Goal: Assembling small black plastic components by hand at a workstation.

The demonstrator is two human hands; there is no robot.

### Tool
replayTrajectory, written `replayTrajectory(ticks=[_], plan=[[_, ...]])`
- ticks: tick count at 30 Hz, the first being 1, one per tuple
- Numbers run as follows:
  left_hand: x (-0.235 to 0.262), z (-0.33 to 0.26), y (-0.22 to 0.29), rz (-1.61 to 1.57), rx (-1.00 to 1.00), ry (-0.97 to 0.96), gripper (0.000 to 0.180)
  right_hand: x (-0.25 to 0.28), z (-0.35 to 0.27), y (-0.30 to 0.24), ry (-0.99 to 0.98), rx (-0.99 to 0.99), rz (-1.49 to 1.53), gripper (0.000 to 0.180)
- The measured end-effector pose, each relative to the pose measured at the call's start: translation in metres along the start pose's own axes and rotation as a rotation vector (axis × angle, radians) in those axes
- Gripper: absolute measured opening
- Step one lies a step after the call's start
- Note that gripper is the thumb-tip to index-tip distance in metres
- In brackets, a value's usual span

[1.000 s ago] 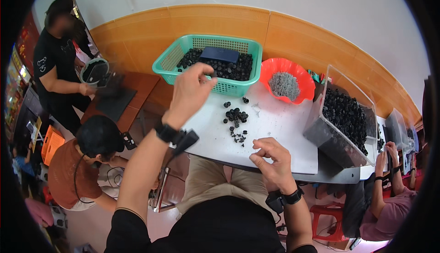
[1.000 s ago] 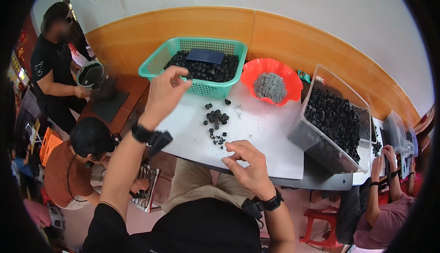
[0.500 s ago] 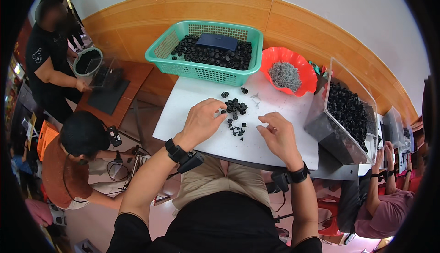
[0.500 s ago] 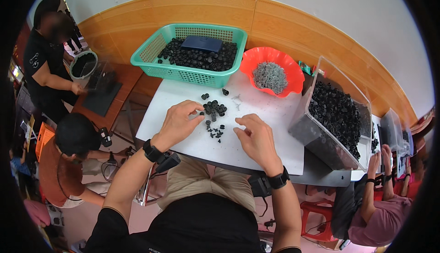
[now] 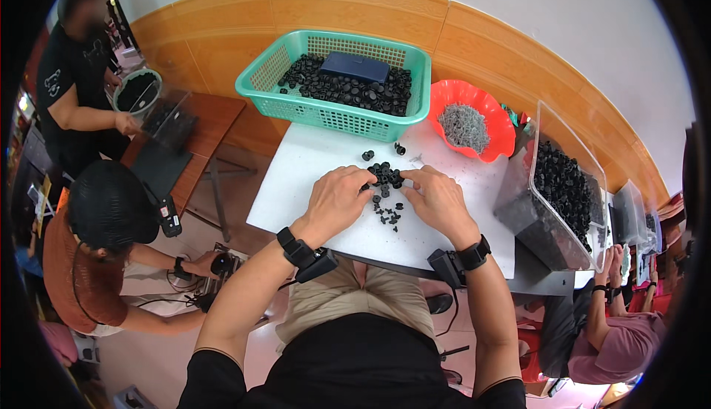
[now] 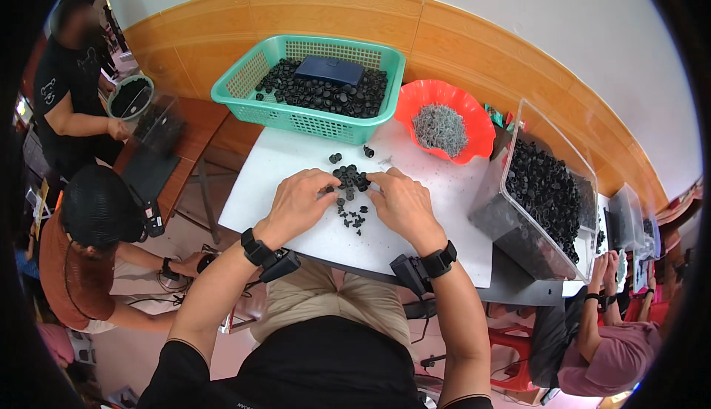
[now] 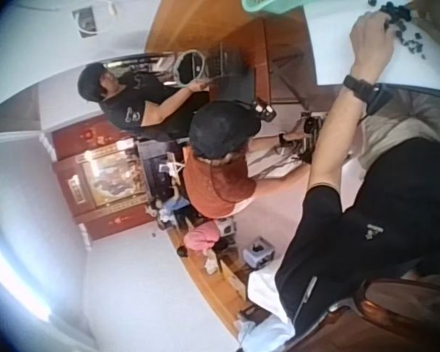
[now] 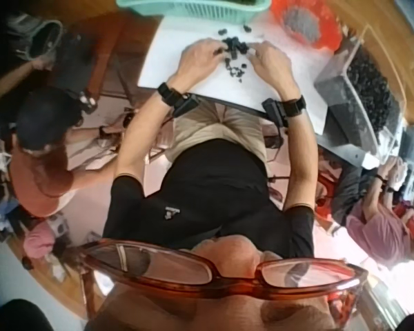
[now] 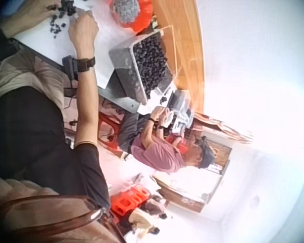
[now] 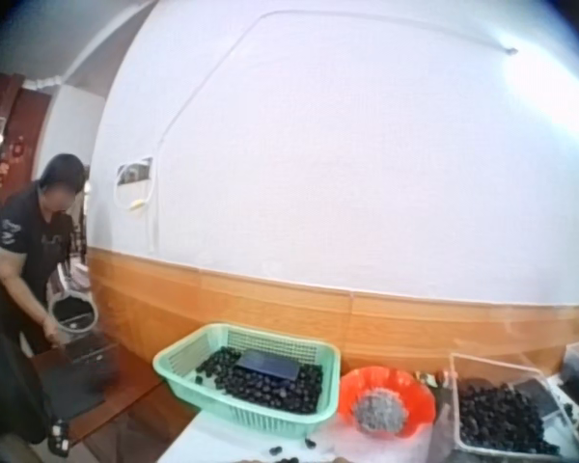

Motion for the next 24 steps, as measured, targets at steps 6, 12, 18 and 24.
replayTrajectory(ticks=[6,12,18,24], plan=[[0.001,-0.004,0.001,-0.032,0.008,-0.025,0.019,-0.004,0.003,0.003,0.019,-0.002,0.031,0.023],[0.003,-0.012,0.006,-0.086,-0.007,-0.01,0.02,-0.002,0.005,0.0,-0.011,-0.014,-0.008,0.02],[0.006,-0.02,0.013,-0.12,-0.11,0.146,0.023,-0.002,-0.004,0.003,0.01,-0.038,0.022,0.021],[0.001,-0.027,0.034,-0.847,0.275,0.063,0.02,0.009,-0.039,-0.019,0.154,0.115,0.57,0.02]])
Point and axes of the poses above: each hand's wrist, its own z-axis towards the middle knuckle, its own x-axis out of the back of the hand, y = z × x, the point moved 1 cm from there along z, towards the middle knuckle, and after that the axes turned 13 degrees about -z, right-handed, at the moved point
